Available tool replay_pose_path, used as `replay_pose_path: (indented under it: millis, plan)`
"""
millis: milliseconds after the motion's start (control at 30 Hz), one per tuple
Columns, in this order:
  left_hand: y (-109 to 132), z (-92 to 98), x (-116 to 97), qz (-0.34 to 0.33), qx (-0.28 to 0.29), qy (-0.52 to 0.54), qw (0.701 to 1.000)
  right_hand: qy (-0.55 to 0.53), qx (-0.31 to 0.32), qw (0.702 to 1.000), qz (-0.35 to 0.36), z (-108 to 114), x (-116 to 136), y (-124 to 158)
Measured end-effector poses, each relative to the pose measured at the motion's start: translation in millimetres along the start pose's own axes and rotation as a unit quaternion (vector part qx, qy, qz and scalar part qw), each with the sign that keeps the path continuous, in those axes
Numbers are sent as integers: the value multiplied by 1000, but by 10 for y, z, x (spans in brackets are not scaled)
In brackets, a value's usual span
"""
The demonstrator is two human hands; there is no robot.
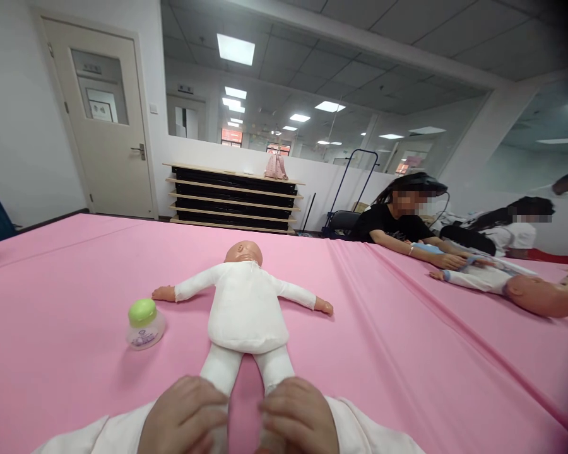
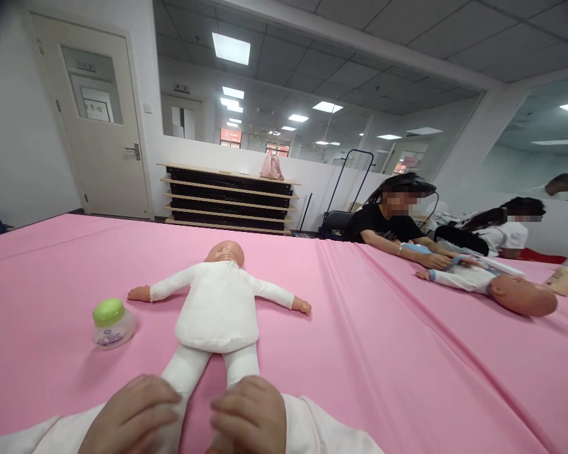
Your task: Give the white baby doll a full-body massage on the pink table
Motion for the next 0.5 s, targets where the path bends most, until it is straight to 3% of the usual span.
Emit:
replay_pose_path:
  millis: [133,267,333,433,500]
  plan:
    - [-151,-55,259,87,31,-86,992,122,-54,986,-101,87,-433,-170]
    - [-511,-124,455,97,35,-141,985,189,-71,968,-150,118,-890,-355]
    - [-663,-235,537,125,69,-159,977,185,-1,961,-204,0,-1091,-407]
    - [-765,-470,612,179,211,-189,942,151,135,926,-317,-243,-1308,-430]
    - [-800,-554,616,193,274,-213,918,136,174,907,-359,-326,-1373,-486]
Point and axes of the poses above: each hand's wrist, its own y-axis away from the middle knuckle, its own z-axis out of the back of the hand, x = y × z, the point moved 4 cm from there along -y, towards the middle knuckle, and after that the axes turned 1 degree about -y, right-handed, at the moved point
